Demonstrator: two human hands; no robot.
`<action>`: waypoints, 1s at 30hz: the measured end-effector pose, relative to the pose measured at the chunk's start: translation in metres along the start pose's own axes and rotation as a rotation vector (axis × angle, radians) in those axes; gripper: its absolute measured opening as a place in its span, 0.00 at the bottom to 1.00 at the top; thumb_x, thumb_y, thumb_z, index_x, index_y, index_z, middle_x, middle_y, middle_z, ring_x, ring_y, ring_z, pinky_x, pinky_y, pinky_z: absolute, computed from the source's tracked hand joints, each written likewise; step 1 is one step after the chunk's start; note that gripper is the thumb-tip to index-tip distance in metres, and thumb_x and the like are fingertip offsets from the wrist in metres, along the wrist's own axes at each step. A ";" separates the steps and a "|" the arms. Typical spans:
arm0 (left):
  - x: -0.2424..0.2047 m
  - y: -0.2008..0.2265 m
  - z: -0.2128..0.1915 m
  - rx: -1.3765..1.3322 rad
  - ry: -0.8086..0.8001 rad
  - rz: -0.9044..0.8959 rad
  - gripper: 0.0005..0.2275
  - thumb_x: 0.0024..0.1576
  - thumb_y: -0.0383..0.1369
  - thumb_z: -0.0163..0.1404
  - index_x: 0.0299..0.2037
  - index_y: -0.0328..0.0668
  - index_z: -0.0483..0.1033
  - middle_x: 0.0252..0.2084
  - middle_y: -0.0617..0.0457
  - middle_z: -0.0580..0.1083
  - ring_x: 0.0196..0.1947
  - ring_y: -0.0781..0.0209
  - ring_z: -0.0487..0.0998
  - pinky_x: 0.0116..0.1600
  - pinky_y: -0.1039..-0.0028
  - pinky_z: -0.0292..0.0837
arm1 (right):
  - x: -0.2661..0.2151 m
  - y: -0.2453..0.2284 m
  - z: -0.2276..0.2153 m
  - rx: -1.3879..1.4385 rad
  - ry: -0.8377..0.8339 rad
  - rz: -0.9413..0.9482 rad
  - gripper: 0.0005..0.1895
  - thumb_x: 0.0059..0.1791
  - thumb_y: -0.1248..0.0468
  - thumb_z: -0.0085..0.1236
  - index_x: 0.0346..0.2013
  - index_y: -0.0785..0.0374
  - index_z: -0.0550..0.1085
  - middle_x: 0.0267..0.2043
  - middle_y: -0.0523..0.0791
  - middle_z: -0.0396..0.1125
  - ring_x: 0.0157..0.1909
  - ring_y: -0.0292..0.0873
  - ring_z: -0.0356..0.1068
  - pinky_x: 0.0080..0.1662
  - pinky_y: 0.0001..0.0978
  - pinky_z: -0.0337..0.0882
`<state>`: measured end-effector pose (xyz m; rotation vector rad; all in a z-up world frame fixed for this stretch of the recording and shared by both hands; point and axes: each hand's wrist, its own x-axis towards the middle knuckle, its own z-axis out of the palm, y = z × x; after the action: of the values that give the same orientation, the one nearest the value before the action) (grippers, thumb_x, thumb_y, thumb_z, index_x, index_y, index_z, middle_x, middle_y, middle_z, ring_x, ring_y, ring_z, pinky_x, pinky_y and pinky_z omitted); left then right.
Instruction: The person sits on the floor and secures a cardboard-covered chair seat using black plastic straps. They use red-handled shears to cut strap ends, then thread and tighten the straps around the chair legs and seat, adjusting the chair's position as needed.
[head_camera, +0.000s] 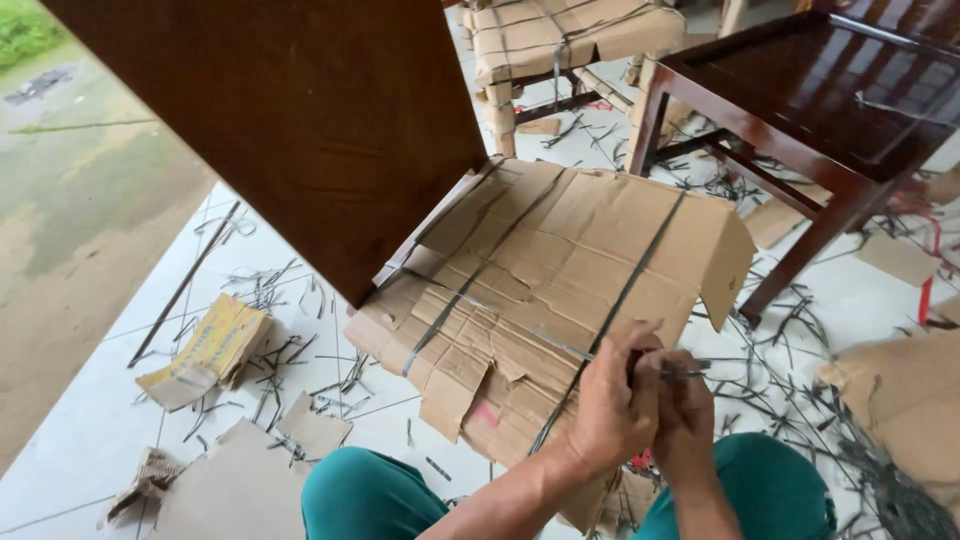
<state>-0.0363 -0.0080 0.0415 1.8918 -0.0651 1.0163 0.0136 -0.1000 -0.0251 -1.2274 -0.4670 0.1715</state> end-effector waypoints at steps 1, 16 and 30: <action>0.004 0.004 -0.001 0.006 0.018 0.002 0.14 0.67 0.27 0.39 0.62 0.38 0.65 0.49 0.44 0.72 0.51 0.43 0.78 0.55 0.58 0.75 | 0.003 -0.001 0.001 -0.002 -0.019 -0.002 0.07 0.56 0.62 0.50 0.44 0.61 0.71 0.40 0.50 0.72 0.45 0.44 0.71 0.46 0.35 0.71; 0.005 0.024 -0.006 -0.148 0.028 0.005 0.11 0.72 0.28 0.35 0.61 0.38 0.64 0.48 0.46 0.69 0.46 0.48 0.73 0.48 0.60 0.71 | 0.013 0.057 -0.039 0.058 -0.191 0.014 0.08 0.58 0.65 0.41 0.47 0.66 0.67 0.44 0.50 0.65 0.51 0.43 0.62 0.54 0.39 0.62; 0.053 -0.161 -0.174 0.705 0.136 -0.235 0.05 0.53 0.18 0.44 0.35 0.36 0.68 0.36 0.41 0.72 0.30 0.40 0.73 0.33 0.51 0.65 | 0.006 0.019 0.006 -0.565 -0.078 -0.062 0.09 0.57 0.61 0.48 0.37 0.62 0.71 0.28 0.45 0.70 0.32 0.41 0.67 0.40 0.33 0.71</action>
<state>-0.0389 0.2312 -0.0032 2.3689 0.6587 1.0818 0.0188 -0.0863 -0.0403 -1.7598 -0.6464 0.0325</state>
